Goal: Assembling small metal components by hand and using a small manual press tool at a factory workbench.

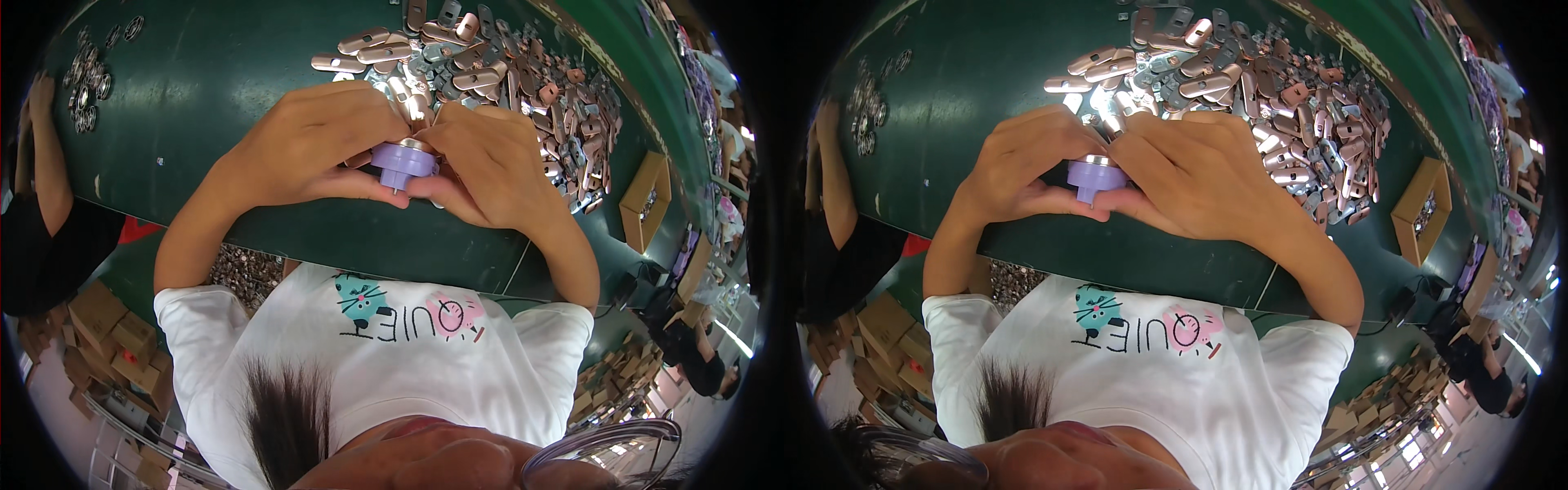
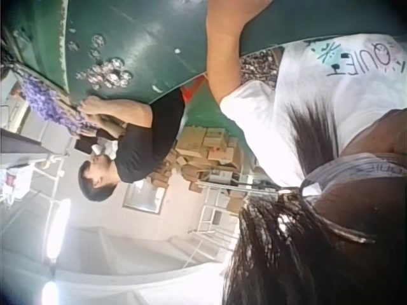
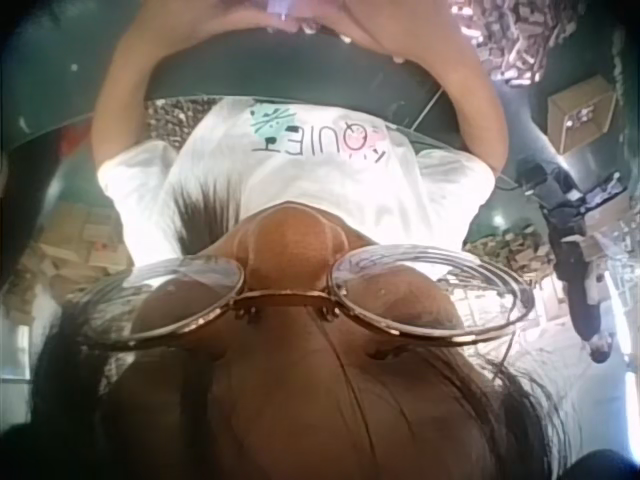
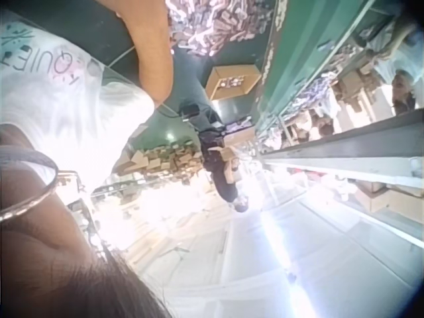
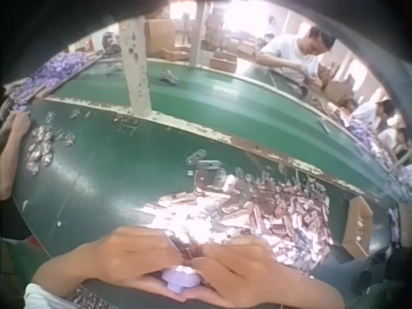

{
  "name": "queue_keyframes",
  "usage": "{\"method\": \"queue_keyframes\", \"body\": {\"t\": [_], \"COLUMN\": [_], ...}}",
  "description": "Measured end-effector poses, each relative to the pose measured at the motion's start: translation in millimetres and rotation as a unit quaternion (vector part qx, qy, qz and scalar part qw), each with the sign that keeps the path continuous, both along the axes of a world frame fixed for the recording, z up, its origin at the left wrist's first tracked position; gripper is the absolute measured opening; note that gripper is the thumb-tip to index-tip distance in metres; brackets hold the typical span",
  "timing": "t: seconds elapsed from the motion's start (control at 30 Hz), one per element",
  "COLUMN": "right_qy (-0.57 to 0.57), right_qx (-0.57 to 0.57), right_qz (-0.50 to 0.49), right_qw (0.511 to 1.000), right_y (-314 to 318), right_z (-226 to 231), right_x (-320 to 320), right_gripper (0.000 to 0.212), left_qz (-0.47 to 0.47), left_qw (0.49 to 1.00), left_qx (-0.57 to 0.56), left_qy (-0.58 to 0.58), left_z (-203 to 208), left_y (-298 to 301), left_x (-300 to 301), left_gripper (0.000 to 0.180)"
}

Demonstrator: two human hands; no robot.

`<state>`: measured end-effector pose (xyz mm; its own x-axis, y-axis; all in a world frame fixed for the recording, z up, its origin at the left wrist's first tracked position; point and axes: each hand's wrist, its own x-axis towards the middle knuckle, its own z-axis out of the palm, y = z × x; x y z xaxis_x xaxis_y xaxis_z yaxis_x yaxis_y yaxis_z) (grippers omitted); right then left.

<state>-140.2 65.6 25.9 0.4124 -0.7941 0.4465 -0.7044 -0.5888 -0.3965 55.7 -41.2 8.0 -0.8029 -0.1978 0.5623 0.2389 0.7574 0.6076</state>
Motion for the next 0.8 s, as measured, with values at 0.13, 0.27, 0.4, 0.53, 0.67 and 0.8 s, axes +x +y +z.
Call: {"method": "queue_keyframes", "body": {"t": [0.13, 0.27, 0.4, 0.53, 0.67, 0.8], "right_qy": [-0.062, -0.086, -0.093, -0.119, -0.123, -0.21], "right_qx": [-0.026, -0.022, -0.012, 0.067, 0.117, 0.368], "right_qz": [0.022, 0.026, 0.019, 0.011, -0.063, -0.06], "right_qw": [0.997, 0.996, 0.995, 0.991, 0.983, 0.904], "right_y": [-3, -3, 1, 4, 5, -11], "right_z": [-10, -9, -6, 2, 6, 19], "right_x": [1, 4, 6, 5, 7, -15], "right_gripper": [0.033, 0.033, 0.03, 0.023, 0.02, 0.023], "left_qz": [0.01, 0.01, 0.011, 0.021, 0.034, 0.068], "left_qw": [1.0, 1.0, 1.0, 0.999, 0.99, 0.971], "left_qx": [-0.012, -0.015, -0.008, 0.026, 0.091, 0.223], "left_qy": [0.022, 0.02, 0.02, -0.009, -0.107, -0.045], "left_z": [1, -1, -3, 1, 7, 0], "left_y": [0, -1, 4, 8, 5, 1], "left_x": [0, 1, 0, 0, 2, -6], "left_gripper": [0.053, 0.052, 0.051, 0.053, 0.054, 0.084]}}
